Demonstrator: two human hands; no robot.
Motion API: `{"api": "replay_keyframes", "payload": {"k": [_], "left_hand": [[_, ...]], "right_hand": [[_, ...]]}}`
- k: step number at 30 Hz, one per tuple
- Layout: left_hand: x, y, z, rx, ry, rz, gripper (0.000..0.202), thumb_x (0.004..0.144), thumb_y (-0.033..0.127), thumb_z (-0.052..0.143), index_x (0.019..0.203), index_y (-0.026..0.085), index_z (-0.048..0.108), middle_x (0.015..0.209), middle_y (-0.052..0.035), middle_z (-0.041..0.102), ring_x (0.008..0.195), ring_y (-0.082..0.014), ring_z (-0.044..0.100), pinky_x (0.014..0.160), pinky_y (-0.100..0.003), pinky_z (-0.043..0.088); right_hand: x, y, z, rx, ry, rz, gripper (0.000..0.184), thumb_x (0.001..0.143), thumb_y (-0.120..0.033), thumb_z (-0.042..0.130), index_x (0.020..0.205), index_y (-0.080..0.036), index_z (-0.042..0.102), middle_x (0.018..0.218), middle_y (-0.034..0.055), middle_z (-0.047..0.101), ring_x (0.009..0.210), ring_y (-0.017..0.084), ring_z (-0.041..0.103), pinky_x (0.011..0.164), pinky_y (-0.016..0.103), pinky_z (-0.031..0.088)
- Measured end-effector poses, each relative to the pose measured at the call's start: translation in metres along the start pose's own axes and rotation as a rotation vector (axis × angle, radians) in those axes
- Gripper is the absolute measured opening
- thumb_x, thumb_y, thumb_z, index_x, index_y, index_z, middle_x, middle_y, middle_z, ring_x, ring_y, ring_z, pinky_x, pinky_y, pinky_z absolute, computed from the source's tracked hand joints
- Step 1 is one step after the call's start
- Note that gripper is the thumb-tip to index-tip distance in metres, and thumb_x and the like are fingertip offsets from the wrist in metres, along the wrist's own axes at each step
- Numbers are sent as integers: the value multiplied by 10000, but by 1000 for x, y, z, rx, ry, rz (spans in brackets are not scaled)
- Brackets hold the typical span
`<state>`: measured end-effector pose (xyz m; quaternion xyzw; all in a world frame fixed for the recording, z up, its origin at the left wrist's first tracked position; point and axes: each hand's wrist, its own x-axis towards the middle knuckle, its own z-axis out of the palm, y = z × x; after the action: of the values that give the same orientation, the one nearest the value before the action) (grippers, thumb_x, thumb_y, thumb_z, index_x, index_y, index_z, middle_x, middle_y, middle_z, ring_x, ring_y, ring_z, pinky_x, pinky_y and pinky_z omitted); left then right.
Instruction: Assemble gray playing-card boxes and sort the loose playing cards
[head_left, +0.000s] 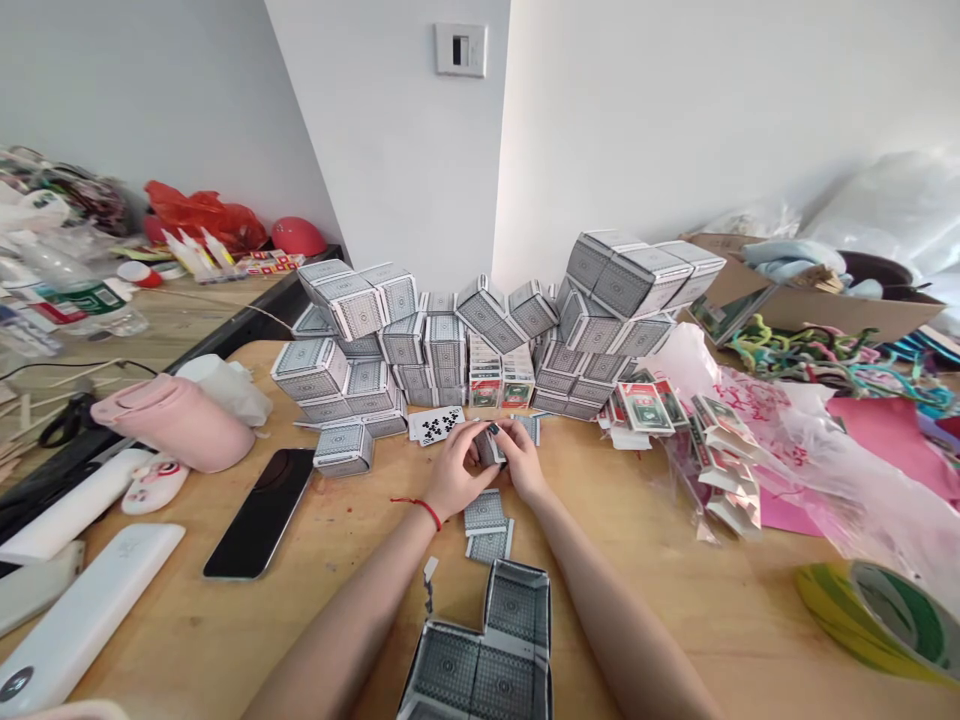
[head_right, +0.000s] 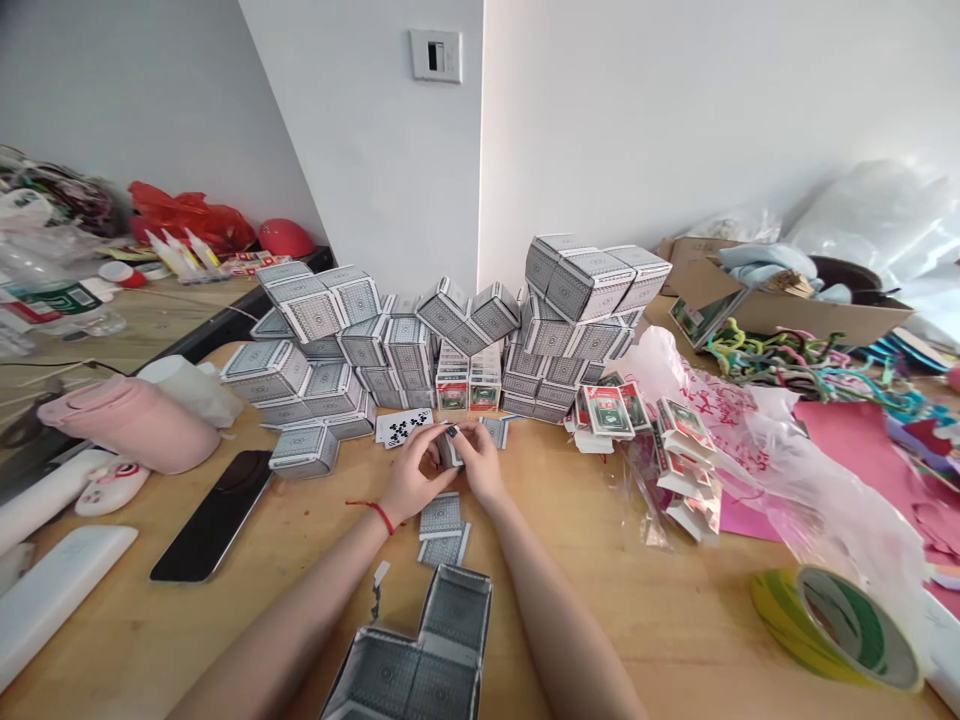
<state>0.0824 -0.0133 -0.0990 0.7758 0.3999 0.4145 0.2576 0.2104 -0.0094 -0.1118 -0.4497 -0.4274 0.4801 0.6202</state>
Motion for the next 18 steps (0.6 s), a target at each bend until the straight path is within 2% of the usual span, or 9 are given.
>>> {"api": "replay_keyframes", "payload": {"k": [10,15,18], "left_hand": [[0,5,-2,-51,26,1,488,648,138,565,1113,204,431,1142,-84,427,702,-104,502,682,-286,477],[-1,3,-2,-48,25,4,500,646,138,561,1121,203,421,1156,-94,421,709,-111,505,698,-312,479],[-1,2,-1,-31,22,-4,513,649,145,563,1136,201,413,1162,-98,421,800,-146,526,725,-323,478]], "right_hand": [[1,1,0,-7,17,18,195,704,-374,574,789,-199,558,778,-6,560,759,148,506,723,265,386],[2,2,0,-9,7,26,208,680,-369,600,788,-198,552,775,-1,567,743,148,517,707,271,399],[2,4,0,-15,-11,28,229,666,-361,614,812,-199,545,783,6,574,744,151,523,707,278,406]]}}
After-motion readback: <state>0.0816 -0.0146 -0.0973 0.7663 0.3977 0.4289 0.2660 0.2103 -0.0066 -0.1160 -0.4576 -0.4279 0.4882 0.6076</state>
